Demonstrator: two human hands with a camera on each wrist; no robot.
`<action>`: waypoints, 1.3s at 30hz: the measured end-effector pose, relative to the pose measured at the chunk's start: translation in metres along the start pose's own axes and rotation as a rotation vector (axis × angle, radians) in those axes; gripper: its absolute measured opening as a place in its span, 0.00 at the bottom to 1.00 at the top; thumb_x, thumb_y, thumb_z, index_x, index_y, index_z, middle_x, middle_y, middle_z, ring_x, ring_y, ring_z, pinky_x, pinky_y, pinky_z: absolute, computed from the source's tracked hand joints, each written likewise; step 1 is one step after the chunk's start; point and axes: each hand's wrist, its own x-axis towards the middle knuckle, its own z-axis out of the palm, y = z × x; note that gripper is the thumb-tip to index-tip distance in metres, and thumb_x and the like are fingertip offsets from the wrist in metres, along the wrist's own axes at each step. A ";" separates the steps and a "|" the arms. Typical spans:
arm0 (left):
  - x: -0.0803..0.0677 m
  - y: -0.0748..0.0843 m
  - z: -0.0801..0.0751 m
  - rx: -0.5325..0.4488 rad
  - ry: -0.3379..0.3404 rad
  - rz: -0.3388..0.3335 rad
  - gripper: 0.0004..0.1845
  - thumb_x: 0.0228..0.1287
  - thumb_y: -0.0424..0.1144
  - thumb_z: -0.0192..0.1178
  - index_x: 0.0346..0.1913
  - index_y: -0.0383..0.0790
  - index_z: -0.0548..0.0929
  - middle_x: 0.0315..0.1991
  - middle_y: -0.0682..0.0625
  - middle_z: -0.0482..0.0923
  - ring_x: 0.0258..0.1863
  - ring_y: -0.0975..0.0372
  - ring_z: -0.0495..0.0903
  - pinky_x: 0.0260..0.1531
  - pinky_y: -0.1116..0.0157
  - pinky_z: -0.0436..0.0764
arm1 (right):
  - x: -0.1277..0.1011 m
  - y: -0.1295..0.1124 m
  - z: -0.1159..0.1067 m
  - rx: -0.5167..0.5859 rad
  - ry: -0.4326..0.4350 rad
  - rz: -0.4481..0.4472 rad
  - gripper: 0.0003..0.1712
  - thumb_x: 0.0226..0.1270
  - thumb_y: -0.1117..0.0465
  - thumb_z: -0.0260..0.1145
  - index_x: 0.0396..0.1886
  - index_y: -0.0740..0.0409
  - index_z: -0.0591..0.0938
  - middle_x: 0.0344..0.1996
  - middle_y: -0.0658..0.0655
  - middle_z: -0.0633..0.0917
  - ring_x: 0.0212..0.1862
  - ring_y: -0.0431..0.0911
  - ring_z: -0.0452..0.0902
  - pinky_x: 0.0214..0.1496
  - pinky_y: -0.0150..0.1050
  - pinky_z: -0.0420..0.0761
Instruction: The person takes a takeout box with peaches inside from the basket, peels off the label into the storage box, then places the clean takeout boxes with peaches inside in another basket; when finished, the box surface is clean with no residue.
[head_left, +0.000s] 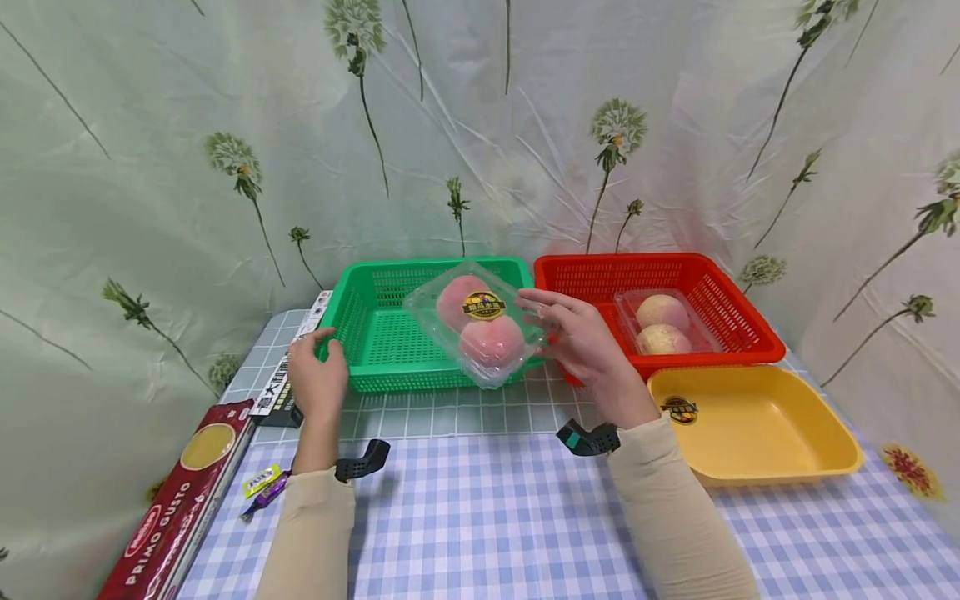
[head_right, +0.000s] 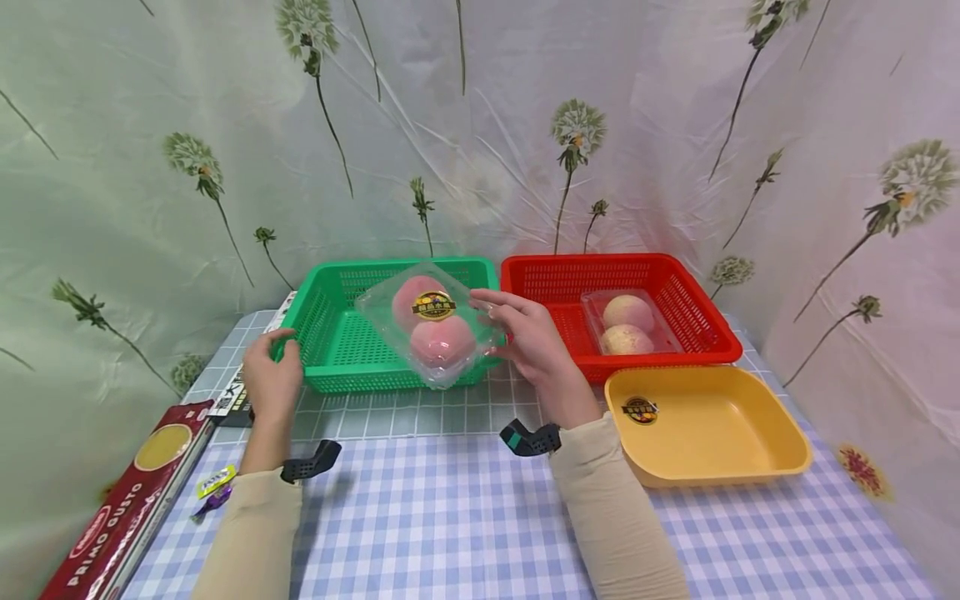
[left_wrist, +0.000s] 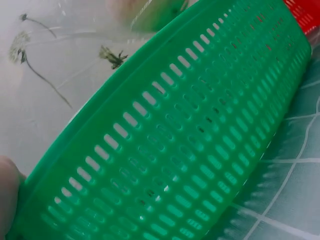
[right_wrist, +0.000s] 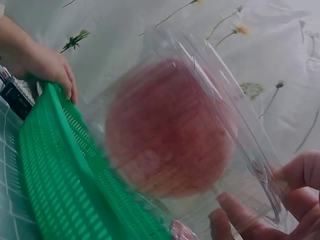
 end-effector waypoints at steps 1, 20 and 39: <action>-0.001 0.002 0.000 0.005 0.025 0.024 0.16 0.70 0.37 0.53 0.56 0.39 0.83 0.66 0.38 0.70 0.67 0.43 0.69 0.58 0.42 0.70 | -0.004 0.001 -0.003 -0.010 -0.014 -0.004 0.22 0.77 0.62 0.52 0.67 0.56 0.77 0.64 0.57 0.80 0.62 0.54 0.72 0.48 0.43 0.85; -0.036 0.072 -0.013 -0.358 -0.589 0.295 0.17 0.76 0.37 0.54 0.63 0.42 0.78 0.61 0.46 0.79 0.60 0.53 0.79 0.64 0.56 0.74 | -0.040 0.024 -0.051 -0.118 -0.350 -0.139 0.19 0.78 0.65 0.50 0.54 0.49 0.86 0.52 0.45 0.87 0.59 0.43 0.78 0.60 0.36 0.78; -0.067 0.068 0.015 -0.033 -1.351 0.583 0.29 0.70 0.45 0.62 0.72 0.48 0.71 0.71 0.49 0.71 0.70 0.50 0.70 0.67 0.45 0.71 | -0.034 0.056 -0.072 -0.279 -0.470 -0.088 0.18 0.77 0.65 0.54 0.58 0.72 0.79 0.53 0.49 0.86 0.56 0.44 0.79 0.59 0.35 0.81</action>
